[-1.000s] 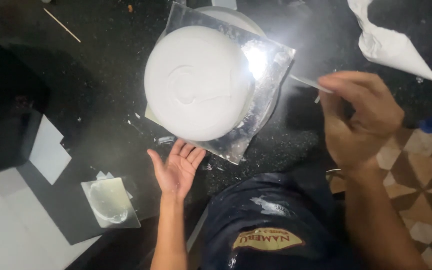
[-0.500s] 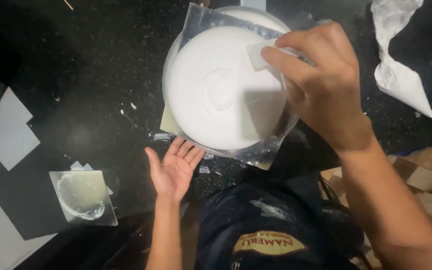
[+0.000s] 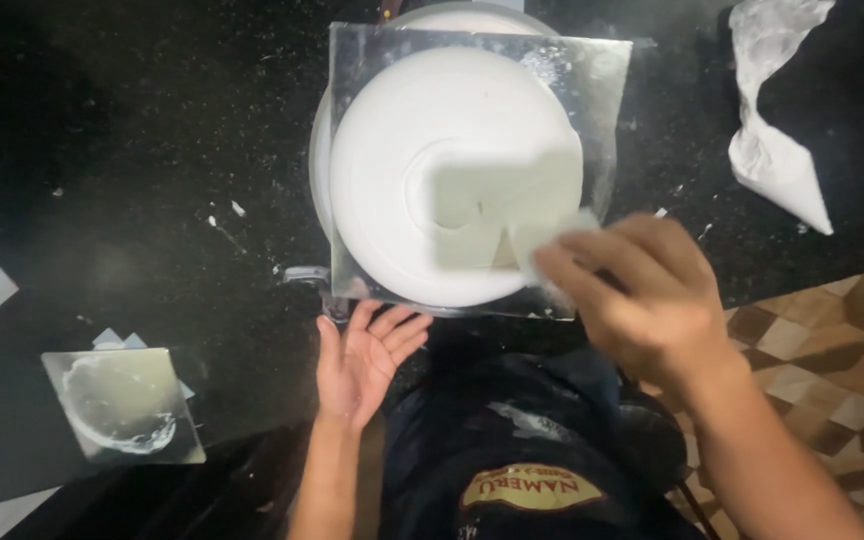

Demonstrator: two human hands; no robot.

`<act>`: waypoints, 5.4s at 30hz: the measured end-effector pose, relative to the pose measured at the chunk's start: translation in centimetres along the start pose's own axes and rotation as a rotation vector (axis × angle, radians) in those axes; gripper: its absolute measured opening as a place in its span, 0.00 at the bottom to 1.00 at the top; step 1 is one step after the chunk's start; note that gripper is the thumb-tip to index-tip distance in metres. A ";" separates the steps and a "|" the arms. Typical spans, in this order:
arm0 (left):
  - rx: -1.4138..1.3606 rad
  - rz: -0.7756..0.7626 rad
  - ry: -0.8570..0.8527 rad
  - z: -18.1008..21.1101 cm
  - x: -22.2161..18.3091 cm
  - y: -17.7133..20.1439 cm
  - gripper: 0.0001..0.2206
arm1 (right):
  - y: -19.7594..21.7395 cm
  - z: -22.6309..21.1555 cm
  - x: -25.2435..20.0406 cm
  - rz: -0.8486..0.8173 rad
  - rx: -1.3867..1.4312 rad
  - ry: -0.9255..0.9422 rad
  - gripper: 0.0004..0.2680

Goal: The person smooths white frosting over a domed cake, using small flat plastic pieces to press and even the icing while rotating the cake board. They pipe additional frosting from a piping bag onto the cake and continue smoothing the surface and sides by hand.

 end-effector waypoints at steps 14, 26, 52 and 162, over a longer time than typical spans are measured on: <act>-0.084 0.072 -0.143 2.7 0.2 -1.7 0.51 | -0.5 4.6 8.2 0.163 0.014 0.056 0.08; -0.029 0.089 -0.134 3.7 0.6 -1.4 0.51 | -2.6 4.2 10.7 0.078 -0.124 0.301 0.08; 0.220 -0.053 -0.068 0.6 0.5 -2.9 0.39 | 2.8 1.1 3.2 0.019 -0.120 0.127 0.01; 0.711 -0.095 0.310 0.9 0.1 -1.7 0.32 | 0.2 1.1 0.1 -0.063 -0.068 0.074 0.10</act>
Point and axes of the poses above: each hand's wrist, its own x-axis towards the middle knuckle, its own y-axis out of the back of the hand, z = x × y, the point moved 4 cm from there along x, towards the middle knuckle, and after that the axes turned 5 degrees about z, right-handed, at the moved point
